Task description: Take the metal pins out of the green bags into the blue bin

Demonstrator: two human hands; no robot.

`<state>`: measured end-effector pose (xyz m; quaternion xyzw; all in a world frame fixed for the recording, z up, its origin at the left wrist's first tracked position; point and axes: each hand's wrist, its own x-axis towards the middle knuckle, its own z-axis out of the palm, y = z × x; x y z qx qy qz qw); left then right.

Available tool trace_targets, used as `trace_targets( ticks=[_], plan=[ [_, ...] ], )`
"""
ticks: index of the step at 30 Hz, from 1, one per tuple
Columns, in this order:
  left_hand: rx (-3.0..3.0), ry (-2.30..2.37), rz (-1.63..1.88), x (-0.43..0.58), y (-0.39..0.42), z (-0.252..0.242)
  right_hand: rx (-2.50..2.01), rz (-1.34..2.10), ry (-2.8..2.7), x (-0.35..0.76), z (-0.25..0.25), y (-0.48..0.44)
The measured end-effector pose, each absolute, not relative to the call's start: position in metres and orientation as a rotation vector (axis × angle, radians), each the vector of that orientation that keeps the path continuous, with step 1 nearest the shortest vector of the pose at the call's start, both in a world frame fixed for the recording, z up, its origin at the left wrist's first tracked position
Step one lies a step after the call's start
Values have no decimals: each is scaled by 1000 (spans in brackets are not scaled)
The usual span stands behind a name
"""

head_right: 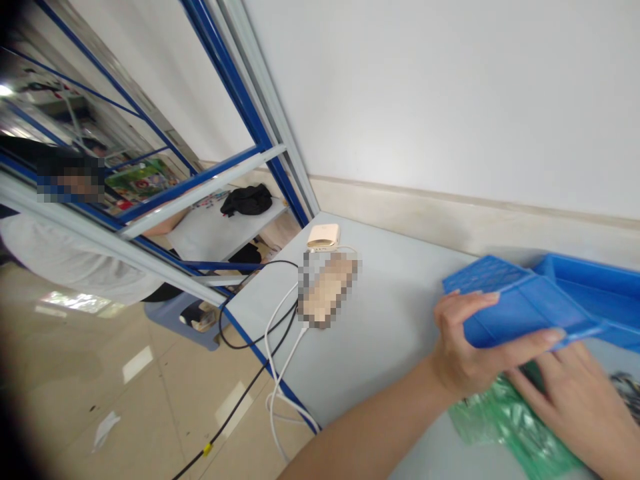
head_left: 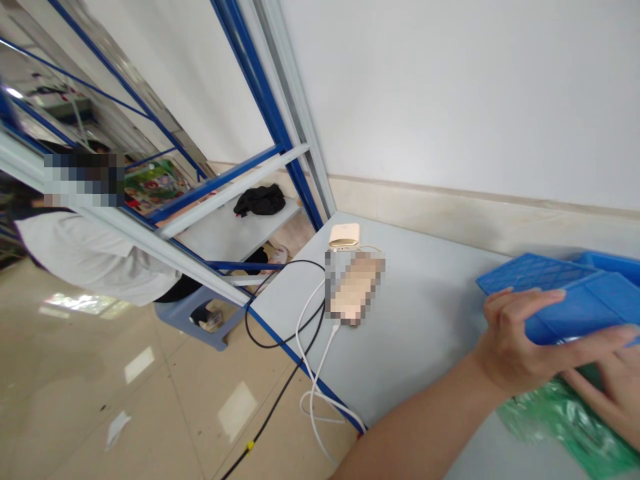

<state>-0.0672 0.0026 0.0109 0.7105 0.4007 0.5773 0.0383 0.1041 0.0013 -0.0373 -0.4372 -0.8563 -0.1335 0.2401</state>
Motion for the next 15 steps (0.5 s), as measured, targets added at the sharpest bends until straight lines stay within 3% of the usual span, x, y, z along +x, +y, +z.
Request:
trace_targets(
  ticks=[4, 15],
  plan=[
    [2167, 1222, 1700, -70, 4, 14, -974, -531, -2455, 89, -33, 4],
    [2048, 1246, 1558, -81, 17, 22, -1185, -390, -2436, 92, -26, 4]
  ],
)
